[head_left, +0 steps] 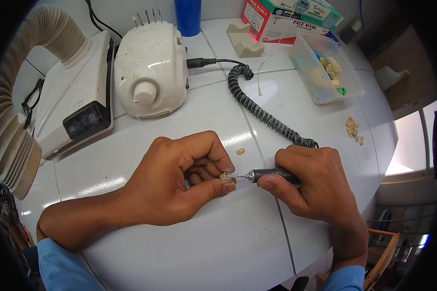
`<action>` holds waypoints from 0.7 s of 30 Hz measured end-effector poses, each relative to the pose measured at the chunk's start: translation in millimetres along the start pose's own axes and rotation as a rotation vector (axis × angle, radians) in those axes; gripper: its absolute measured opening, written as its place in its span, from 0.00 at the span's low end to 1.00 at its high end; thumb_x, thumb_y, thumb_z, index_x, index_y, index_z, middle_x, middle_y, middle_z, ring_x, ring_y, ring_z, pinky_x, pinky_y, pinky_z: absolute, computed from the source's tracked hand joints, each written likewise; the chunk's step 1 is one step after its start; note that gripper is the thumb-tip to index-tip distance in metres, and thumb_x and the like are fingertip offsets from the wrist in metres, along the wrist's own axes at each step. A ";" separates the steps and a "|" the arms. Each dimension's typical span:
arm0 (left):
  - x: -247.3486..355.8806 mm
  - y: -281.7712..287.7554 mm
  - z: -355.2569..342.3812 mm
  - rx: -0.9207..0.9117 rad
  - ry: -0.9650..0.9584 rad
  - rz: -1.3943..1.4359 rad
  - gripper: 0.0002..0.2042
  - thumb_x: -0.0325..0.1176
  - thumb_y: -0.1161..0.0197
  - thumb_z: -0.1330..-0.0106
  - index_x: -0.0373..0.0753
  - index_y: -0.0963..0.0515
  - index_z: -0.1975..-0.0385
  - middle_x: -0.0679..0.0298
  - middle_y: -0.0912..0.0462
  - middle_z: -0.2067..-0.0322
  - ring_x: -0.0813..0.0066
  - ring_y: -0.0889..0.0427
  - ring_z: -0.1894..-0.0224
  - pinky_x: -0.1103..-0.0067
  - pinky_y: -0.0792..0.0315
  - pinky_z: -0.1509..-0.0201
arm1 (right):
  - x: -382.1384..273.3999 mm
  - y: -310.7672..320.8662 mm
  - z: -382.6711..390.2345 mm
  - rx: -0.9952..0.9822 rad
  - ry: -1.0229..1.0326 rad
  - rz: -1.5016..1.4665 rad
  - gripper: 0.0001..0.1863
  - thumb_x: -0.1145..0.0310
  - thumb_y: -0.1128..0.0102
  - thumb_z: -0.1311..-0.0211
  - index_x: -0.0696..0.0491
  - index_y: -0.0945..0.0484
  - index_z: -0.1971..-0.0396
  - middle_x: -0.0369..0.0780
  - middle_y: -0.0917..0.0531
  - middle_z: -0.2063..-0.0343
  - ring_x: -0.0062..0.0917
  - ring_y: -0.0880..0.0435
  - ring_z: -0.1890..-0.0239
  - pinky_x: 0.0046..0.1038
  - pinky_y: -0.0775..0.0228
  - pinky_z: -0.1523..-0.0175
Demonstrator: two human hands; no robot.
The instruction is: Polishing a dental crown using a rotary tool.
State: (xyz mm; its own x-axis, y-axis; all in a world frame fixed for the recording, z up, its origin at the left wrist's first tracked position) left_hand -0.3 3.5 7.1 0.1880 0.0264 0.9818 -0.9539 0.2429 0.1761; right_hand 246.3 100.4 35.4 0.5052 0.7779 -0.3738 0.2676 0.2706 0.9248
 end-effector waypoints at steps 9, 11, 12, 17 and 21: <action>1.2 -0.5 -0.8 0.013 0.060 0.012 0.10 0.21 0.28 0.27 0.31 0.23 0.52 0.58 0.08 0.62 0.85 0.11 0.60 0.88 0.25 0.63 | 3.9 4.0 -0.6 -0.023 -0.039 -0.066 0.30 0.45 0.29 0.28 0.53 0.23 0.81 0.39 0.22 0.85 0.36 0.22 0.84 0.38 0.35 0.76; 1.4 0.5 -0.2 0.010 0.053 -0.008 0.11 0.21 0.28 0.27 0.31 0.23 0.52 0.59 0.08 0.62 0.85 0.11 0.60 0.88 0.25 0.63 | 4.7 3.7 -1.0 -0.011 -0.052 -0.056 0.30 0.45 0.29 0.28 0.53 0.23 0.81 0.40 0.22 0.86 0.37 0.22 0.84 0.38 0.35 0.77; 1.4 0.8 0.0 0.006 0.046 -0.026 0.11 0.21 0.28 0.27 0.32 0.23 0.51 0.59 0.08 0.62 0.86 0.11 0.61 0.89 0.26 0.63 | 5.0 3.6 -1.3 -0.010 -0.051 -0.055 0.30 0.45 0.29 0.28 0.53 0.23 0.81 0.40 0.22 0.86 0.37 0.22 0.84 0.38 0.35 0.77; -2.2 0.5 -0.9 0.007 0.037 -0.005 0.11 0.21 0.28 0.27 0.32 0.23 0.52 0.59 0.08 0.61 0.85 0.11 0.60 0.89 0.25 0.62 | 4.9 3.0 -1.0 -0.009 -0.042 -0.033 0.30 0.45 0.29 0.28 0.53 0.23 0.82 0.40 0.22 0.86 0.37 0.22 0.84 0.38 0.35 0.76; -1.5 0.0 -0.8 0.007 0.040 0.002 0.10 0.22 0.28 0.27 0.32 0.24 0.53 0.58 0.07 0.60 0.84 0.10 0.59 0.89 0.23 0.61 | 3.5 2.9 -0.9 -0.007 -0.042 -0.029 0.30 0.45 0.29 0.28 0.53 0.23 0.82 0.40 0.22 0.86 0.37 0.22 0.84 0.38 0.35 0.76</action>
State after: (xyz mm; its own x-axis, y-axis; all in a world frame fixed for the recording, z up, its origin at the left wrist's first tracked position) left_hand -0.4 4.2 5.5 0.1948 0.0658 0.9786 -0.9560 0.2358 0.1745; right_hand 248.2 104.5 36.9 0.5316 0.7450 -0.4029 0.2766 0.2969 0.9140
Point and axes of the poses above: each hand's wrist, its own z-axis away from the middle knuckle, its own y-axis out of the back of the hand, x = y × z, the point moved 1 cm from there along -z, towards the middle knuckle
